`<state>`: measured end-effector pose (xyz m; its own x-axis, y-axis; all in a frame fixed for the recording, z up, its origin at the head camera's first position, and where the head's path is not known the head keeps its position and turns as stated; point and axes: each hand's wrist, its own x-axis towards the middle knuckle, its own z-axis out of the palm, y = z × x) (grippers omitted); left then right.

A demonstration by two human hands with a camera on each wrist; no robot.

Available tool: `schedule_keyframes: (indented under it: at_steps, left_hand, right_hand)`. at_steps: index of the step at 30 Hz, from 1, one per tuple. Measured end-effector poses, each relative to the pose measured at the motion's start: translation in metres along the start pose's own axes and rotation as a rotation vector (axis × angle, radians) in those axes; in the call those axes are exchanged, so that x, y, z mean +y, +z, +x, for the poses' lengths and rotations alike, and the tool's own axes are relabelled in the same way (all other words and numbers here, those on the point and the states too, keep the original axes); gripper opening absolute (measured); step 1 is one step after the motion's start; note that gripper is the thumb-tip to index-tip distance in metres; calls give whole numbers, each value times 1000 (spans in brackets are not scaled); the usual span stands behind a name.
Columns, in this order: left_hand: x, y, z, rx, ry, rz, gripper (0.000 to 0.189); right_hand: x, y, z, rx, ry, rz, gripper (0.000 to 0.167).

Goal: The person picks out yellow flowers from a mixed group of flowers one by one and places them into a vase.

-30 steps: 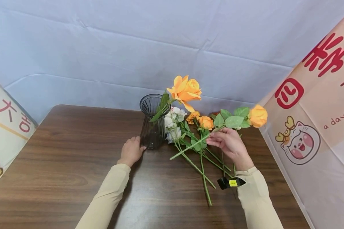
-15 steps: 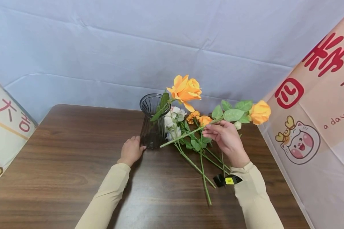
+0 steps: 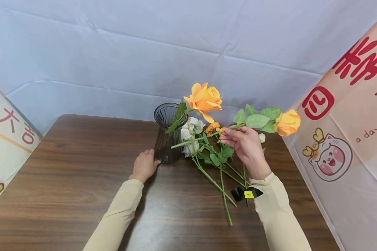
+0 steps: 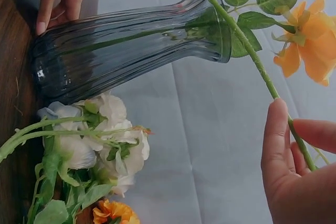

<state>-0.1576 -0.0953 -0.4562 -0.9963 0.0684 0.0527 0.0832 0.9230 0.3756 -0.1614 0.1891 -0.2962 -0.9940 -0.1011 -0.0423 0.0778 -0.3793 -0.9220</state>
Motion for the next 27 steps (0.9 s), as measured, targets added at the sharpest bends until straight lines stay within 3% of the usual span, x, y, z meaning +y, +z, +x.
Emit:
schedule_keyframes:
  at_steps: [27]
  left_hand:
    - [0,1,1,-18,-6,3,46]
  right_hand:
    - [-11,13,14,52,-43,95,8]
